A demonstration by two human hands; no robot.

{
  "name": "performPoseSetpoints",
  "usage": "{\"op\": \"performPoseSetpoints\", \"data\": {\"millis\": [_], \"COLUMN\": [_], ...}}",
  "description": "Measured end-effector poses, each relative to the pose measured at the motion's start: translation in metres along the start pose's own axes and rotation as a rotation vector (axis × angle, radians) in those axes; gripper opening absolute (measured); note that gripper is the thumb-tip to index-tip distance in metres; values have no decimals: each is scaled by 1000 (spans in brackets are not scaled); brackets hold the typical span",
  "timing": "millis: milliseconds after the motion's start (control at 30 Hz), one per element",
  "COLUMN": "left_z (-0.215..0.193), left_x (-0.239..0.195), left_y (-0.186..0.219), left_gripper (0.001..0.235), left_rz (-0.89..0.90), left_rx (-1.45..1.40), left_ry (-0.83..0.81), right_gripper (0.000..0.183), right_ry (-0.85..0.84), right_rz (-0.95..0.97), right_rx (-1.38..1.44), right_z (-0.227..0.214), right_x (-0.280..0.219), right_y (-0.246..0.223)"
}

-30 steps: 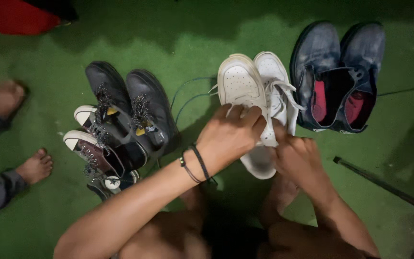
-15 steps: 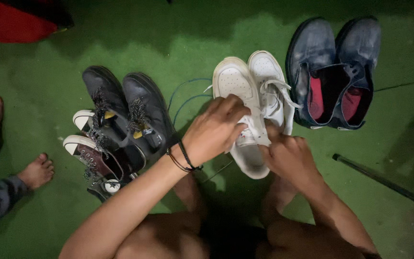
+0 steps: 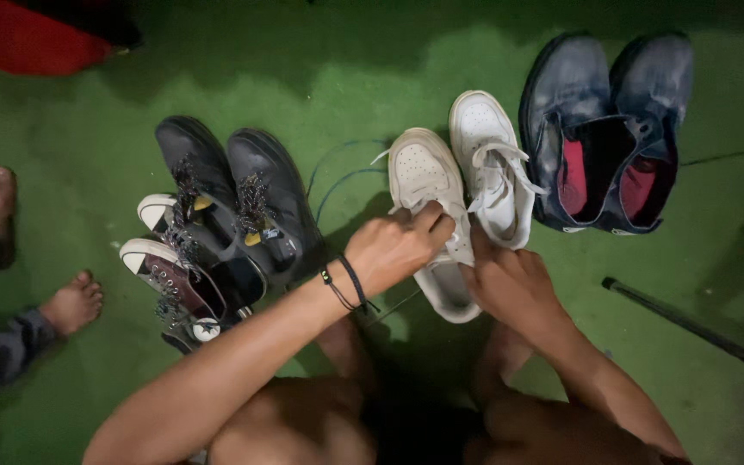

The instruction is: The person sits on the floor and unties the laces of several pairs of shoes. They first untie a pair of dark blue shoes, then proceed to untie a pair of white sneakers, and finally a pair of black boots.

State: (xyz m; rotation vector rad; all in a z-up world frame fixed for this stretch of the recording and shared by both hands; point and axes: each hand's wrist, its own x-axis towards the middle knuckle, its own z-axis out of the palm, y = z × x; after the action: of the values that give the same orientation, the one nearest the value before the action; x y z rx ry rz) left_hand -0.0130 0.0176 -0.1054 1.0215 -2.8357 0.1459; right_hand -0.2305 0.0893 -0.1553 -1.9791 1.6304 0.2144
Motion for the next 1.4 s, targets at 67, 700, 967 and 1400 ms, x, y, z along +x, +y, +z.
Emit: {"op": "performPoseSetpoints", "data": {"millis": [67, 700, 967, 1400], "left_z": [9, 75, -14, -31], "left_x": [-2, -16, -6, -11], "left_y": [4, -11, -18, -35], "left_gripper": [27, 19, 22, 49], "left_rz": [-48, 102, -96, -491], "left_rx": [-231, -748, -1284, -1590], "left_ry": [-139, -26, -702, -1112], "right_gripper": [54, 49, 65, 50], "right_ry": [-34, -178, 413, 355], "right_rz": [-67, -40, -253, -282], "right_rx": [13, 3, -219, -246], "right_z": [-10, 16, 55, 51], "right_x": [-2, -7, -13, -4], "right_y": [-7, -1, 22, 18]}}
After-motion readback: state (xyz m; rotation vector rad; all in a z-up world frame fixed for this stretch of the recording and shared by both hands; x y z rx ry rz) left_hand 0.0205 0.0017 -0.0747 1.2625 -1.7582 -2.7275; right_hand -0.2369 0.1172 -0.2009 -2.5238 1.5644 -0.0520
